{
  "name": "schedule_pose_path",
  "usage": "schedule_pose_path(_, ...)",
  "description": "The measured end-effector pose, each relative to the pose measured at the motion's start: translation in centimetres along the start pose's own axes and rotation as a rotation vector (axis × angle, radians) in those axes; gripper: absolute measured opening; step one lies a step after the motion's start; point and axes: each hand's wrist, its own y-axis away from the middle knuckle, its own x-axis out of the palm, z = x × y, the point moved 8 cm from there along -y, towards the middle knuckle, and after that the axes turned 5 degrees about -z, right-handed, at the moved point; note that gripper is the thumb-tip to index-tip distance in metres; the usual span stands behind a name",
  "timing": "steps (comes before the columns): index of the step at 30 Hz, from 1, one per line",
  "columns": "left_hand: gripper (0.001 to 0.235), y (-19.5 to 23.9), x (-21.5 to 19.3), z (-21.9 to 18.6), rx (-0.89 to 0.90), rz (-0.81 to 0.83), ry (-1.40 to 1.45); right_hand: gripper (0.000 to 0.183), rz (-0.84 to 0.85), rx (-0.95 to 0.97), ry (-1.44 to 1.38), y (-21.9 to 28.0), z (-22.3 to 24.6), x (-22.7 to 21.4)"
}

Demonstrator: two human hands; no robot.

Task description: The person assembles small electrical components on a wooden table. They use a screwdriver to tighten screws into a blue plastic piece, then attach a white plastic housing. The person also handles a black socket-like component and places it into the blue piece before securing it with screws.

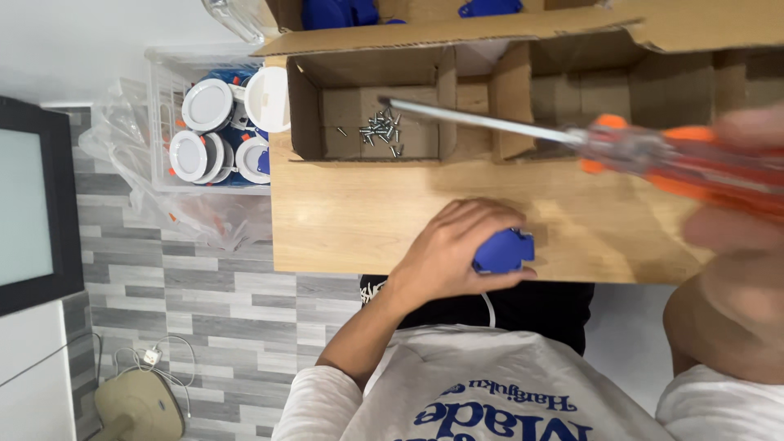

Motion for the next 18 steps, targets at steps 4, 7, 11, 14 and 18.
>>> schedule_pose_path(4, 0.057, -0.1, -0.2, -0.1, 0.032, -0.016, -0.102, 0.034, 0.054, -0.054, 0.205, -6.7, 7.5, 4.9)
schedule_pose_path(7, 0.054, -1.1, -1.5, -0.9, 0.048, -0.054, -0.119, 0.017, 0.133, -0.161, 0.125, -9.3, 7.0, 8.3)
schedule_pose_path(11, 0.053, -1.1, -1.3, -0.8, 0.046, -0.051, -0.168, 0.029, 0.052, -0.270, 0.046, -8.3, 5.4, 9.9)
schedule_pose_path(14, 0.055, -1.0, -1.3, -0.7, 0.052, -0.062, -0.185, 0.022, 0.080, -0.280, 0.135, -8.3, 4.6, 10.7)
schedule_pose_path(18, 0.055, -0.9, -1.3, -0.5, 0.056, -0.070, -0.194, 0.025, 0.090, -0.273, 0.108, -8.2, 4.1, 11.0)
